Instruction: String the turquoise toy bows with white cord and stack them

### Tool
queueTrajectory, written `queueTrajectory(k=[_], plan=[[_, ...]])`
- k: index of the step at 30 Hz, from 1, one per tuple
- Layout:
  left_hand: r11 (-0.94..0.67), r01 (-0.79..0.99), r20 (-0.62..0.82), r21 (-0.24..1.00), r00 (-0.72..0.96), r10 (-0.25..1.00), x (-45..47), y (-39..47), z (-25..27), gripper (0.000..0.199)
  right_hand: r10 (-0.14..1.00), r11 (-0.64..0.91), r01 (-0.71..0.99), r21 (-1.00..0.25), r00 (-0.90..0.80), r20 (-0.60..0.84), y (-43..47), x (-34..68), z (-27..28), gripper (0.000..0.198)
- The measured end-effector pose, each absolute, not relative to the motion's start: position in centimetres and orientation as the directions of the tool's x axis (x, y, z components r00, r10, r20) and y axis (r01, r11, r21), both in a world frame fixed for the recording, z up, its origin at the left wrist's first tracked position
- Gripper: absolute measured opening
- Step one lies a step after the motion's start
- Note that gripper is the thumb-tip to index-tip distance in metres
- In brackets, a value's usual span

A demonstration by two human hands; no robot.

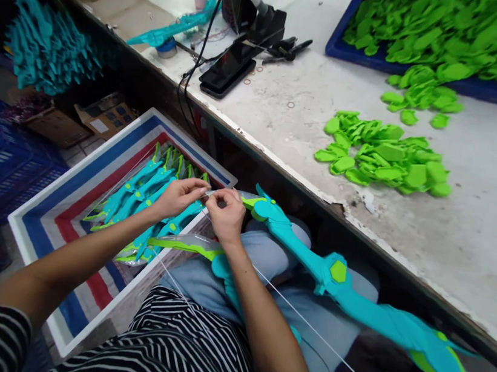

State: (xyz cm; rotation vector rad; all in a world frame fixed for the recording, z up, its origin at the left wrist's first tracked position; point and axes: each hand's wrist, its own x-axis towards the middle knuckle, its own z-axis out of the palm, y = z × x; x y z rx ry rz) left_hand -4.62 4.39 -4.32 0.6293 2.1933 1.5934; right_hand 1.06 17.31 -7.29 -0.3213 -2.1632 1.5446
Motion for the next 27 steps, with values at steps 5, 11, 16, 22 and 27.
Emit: queueTrajectory(k=[5,11,16,22,27], plan=[[0.297,0.246,0.026,0.923,-0.808,0.589,-5.0,3.8,-4.1,0.024,0.306,0.494,-0.091,-0.865,-0.913,0.271,17.9,1.3,-6.4,0.015],[0.242,0.339,0.204,0.909,-0.870,0.449,-4.7,3.8,-4.5,0.014,0.185,0.902,0.078,-0.425,-0.959,0.216,23.1,3.1,-5.8,0.045],[0.356,0.608,0.435,0.710,-0.776,0.457,-4.8,3.5,-5.0,0.012,0.125,0.962,0.102,-0.254,-0.989,0.074,26.4,4.6,-7.0,0.050],[0.307,0.760,0.450,0.573,-0.604,0.657,-4.9,2.9,-7.4,0.024,0.115,0.980,0.089,-0.180,-0.983,0.140,27.7,6.9,-7.3,0.046],[0.249,0.872,0.419,0.422,-0.431,0.799,-5.0,2.2,-9.4,0.031,0.194,0.977,0.157,-0.147,-0.938,0.286,28.5,10.6,-7.1,0.046]])
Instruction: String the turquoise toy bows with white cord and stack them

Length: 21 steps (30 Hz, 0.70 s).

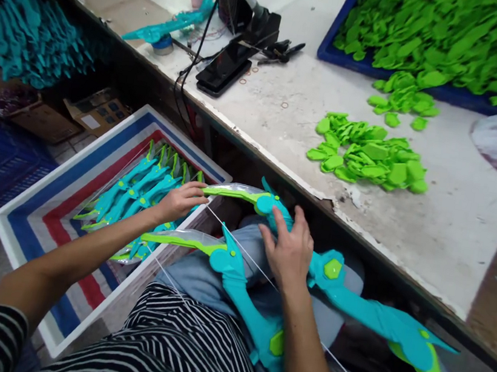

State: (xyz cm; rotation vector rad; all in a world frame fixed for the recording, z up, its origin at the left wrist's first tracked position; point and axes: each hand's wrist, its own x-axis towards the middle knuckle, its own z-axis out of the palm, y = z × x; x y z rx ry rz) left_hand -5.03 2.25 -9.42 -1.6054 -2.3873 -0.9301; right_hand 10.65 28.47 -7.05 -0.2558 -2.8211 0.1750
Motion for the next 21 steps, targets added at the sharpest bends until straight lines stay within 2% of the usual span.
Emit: queueTrajectory(k=[3,5,8,10,12,14,15,16,18,19,21], plan=[[0.197,0.905,0.363,0.378,-0.340,0.868,-5.4,2.4,-10.3,0.030,0.141,0.985,0.106,-0.137,-0.950,0.277,28.9,12.6,-7.6,0.038],[0.199,0.899,0.321,0.390,-0.335,0.886,-5.6,2.9,-10.4,0.028,0.187,0.979,0.156,-0.129,-0.941,0.281,29.0,13.2,-8.1,0.035],[0.242,0.846,0.298,0.475,-0.413,0.861,-5.9,3.6,-9.8,0.024,0.261,0.964,0.229,-0.135,-0.910,0.321,29.0,13.1,-9.0,0.035],[0.285,0.754,0.310,0.591,-0.539,0.783,-6.0,3.2,-8.9,0.022,0.278,0.960,0.243,-0.140,-0.897,0.343,29.0,12.9,-9.3,0.035],[0.364,0.543,0.243,0.757,-0.751,0.614,-5.8,1.4,-8.1,0.021,0.287,0.956,0.245,-0.159,-0.891,0.352,29.0,12.6,-9.6,0.035],[0.403,0.170,0.013,0.899,-0.932,0.363,-4.6,-1.4,-7.4,0.025,0.284,0.955,0.229,-0.188,-0.889,0.358,29.1,12.5,-9.6,0.035],[0.376,-0.043,-0.144,0.926,-0.959,0.244,-3.5,-2.9,-7.1,0.030,0.274,0.956,0.212,-0.203,-0.890,0.364,29.2,12.4,-9.5,0.034],[0.321,-0.238,-0.298,0.917,-0.942,0.152,-2.1,-4.3,-6.8,0.034,0.259,0.958,0.187,-0.217,-0.890,0.375,29.3,12.4,-9.4,0.034],[0.179,-0.512,-0.530,0.840,-0.845,0.068,1.2,-6.6,-6.3,0.042,0.226,0.960,0.130,-0.247,-0.883,0.413,29.3,12.2,-8.8,0.033],[0.118,-0.588,-0.597,0.800,-0.799,0.065,3.0,-7.2,-6.0,0.045,0.216,0.959,0.106,-0.265,-0.876,0.432,29.1,12.1,-8.3,0.032],[0.050,-0.629,-0.631,0.776,-0.774,0.061,6.1,-7.5,-5.7,0.048,0.193,0.950,0.046,-0.308,-0.865,0.464,28.2,11.6,-7.0,0.027]])
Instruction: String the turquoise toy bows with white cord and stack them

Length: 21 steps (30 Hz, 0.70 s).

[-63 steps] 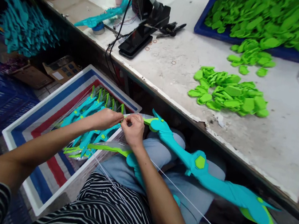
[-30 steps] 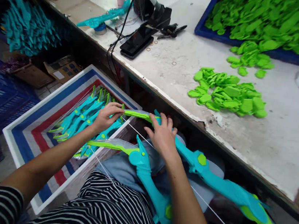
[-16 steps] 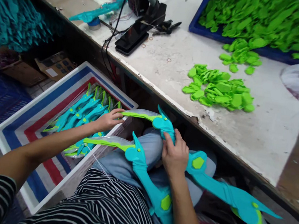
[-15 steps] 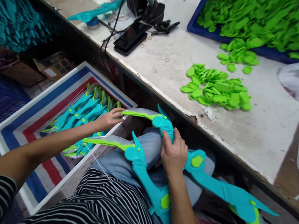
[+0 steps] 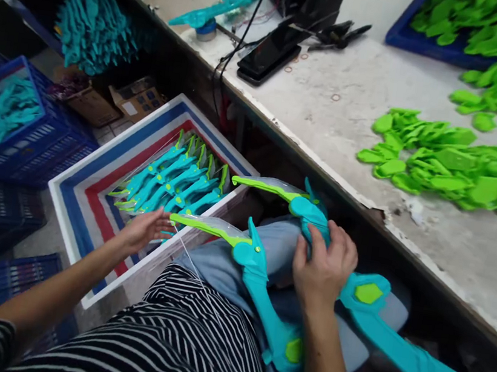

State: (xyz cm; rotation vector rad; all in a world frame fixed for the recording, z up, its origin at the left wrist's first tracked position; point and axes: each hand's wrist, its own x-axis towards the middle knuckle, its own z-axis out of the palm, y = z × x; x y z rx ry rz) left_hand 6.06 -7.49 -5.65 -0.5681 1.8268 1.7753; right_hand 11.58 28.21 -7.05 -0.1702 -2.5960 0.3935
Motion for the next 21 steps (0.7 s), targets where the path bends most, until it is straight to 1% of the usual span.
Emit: queueTrajectory(k=[1,2,4,5,7,9,10,12,15,18,21], plan=[[0.056,-0.598,-0.600,0.800,-0.799,0.042,7.2,-7.3,-5.5,0.048,0.166,0.942,-0.003,-0.335,-0.864,0.475,27.4,11.2,-6.4,0.025],[0.099,-0.536,-0.539,0.839,-0.842,0.009,8.1,-6.9,-5.3,0.047,0.123,0.928,-0.072,-0.366,-0.867,0.483,26.3,10.8,-5.7,0.024],[0.271,-0.356,-0.357,0.894,-0.933,-0.047,8.9,-6.1,-5.0,0.040,-0.003,0.866,-0.248,-0.435,-0.871,0.491,23.5,9.9,-4.6,0.022],[0.372,-0.267,-0.270,0.889,-0.962,-0.044,9.0,-5.7,-4.9,0.033,-0.079,0.820,-0.337,-0.463,-0.867,0.491,21.9,9.5,-4.2,0.021],[0.546,-0.119,-0.157,0.830,-0.987,0.024,8.6,-5.2,-4.5,0.021,-0.231,0.725,-0.474,-0.500,-0.851,0.472,18.5,8.7,-4.0,0.022],[0.654,-0.018,-0.117,0.756,-0.987,0.108,8.0,-5.0,-4.2,0.017,-0.349,0.651,-0.549,-0.524,-0.830,0.436,15.5,8.0,-4.5,0.024],[0.689,0.012,-0.113,0.725,-0.984,0.136,7.7,-5.0,-4.1,0.017,-0.384,0.626,-0.564,-0.539,-0.824,0.416,14.3,7.8,-4.8,0.025],[0.727,0.042,-0.110,0.685,-0.981,0.159,7.3,-5.1,-3.9,0.017,-0.402,0.595,-0.561,-0.576,-0.828,0.392,12.5,7.4,-5.6,0.025],[0.739,0.095,-0.068,0.667,-0.980,0.188,7.0,-5.2,-3.9,0.018,-0.365,0.575,-0.533,-0.620,-0.846,0.389,11.3,7.0,-6.4,0.018],[0.717,0.222,0.054,0.661,-0.967,0.250,7.0,-5.3,-4.1,0.021,-0.328,0.584,-0.505,-0.636,-0.863,0.384,10.7,6.8,-6.5,0.011],[0.700,0.357,0.168,0.618,-0.930,0.326,7.0,-5.5,-4.2,0.022,-0.299,0.622,-0.458,-0.635,-0.889,0.347,10.1,6.7,-6.3,0.009]])
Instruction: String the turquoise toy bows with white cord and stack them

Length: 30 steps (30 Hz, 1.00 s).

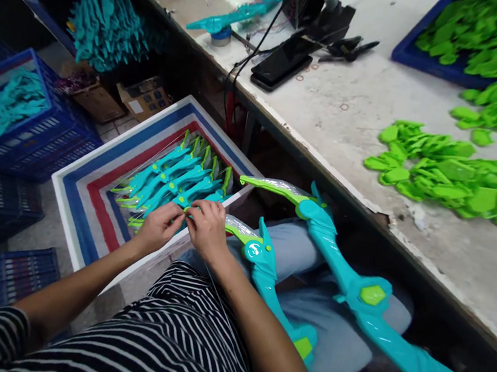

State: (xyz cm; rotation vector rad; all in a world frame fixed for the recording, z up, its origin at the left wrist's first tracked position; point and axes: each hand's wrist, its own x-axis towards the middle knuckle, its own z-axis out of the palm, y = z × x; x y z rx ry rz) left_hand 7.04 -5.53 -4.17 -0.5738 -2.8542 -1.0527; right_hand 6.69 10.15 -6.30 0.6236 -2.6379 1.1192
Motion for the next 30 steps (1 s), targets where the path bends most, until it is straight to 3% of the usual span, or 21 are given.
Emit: queueTrajectory(k=[4,7,9,12,18,22,27,28,30], plan=[[0.650,0.404,0.193,0.644,-0.908,0.373,6.9,-5.8,-4.7,0.021,-0.318,0.703,-0.382,-0.600,-0.923,0.215,9.4,6.5,-5.9,0.008],[0.520,0.224,0.109,0.824,-0.964,0.242,6.6,-6.0,-5.6,0.020,-0.362,0.746,-0.358,-0.562,-0.926,0.110,9.1,6.3,-5.8,0.009],[0.334,0.041,-0.018,0.942,-0.985,0.172,6.1,-6.0,-6.3,0.019,-0.376,0.763,-0.356,-0.540,-0.923,0.078,9.0,6.2,-5.9,0.010],[0.070,-0.146,-0.158,0.987,-0.962,0.222,5.3,-5.8,-7.3,0.030,-0.392,0.749,-0.377,-0.544,-0.915,0.094,9.3,6.1,-5.8,0.014],[-0.156,-0.200,-0.168,0.967,-0.966,0.198,4.2,-4.3,-7.5,0.035,-0.362,0.572,-0.404,-0.714,-0.905,0.223,10.8,5.5,-5.6,0.006],[-0.159,-0.165,-0.134,0.973,-0.973,0.189,4.1,-3.2,-7.2,0.026,-0.186,0.401,-0.383,-0.833,-0.924,0.335,11.7,4.6,-5.8,0.007],[-0.006,-0.148,-0.142,0.989,-0.958,0.251,3.9,-2.6,-5.8,0.018,0.252,0.333,-0.299,-0.894,-0.886,0.390,13.5,3.6,-4.9,0.007],[0.044,-0.140,-0.147,0.989,-0.953,0.266,3.7,-2.6,-5.3,0.018,0.291,0.323,-0.289,-0.901,-0.876,0.385,13.8,3.6,-4.7,0.008],[0.165,-0.092,-0.140,0.982,-0.942,0.306,3.0,-2.4,-4.2,0.018,0.263,0.269,-0.277,-0.922,-0.900,0.347,13.9,3.8,-4.8,0.009]])
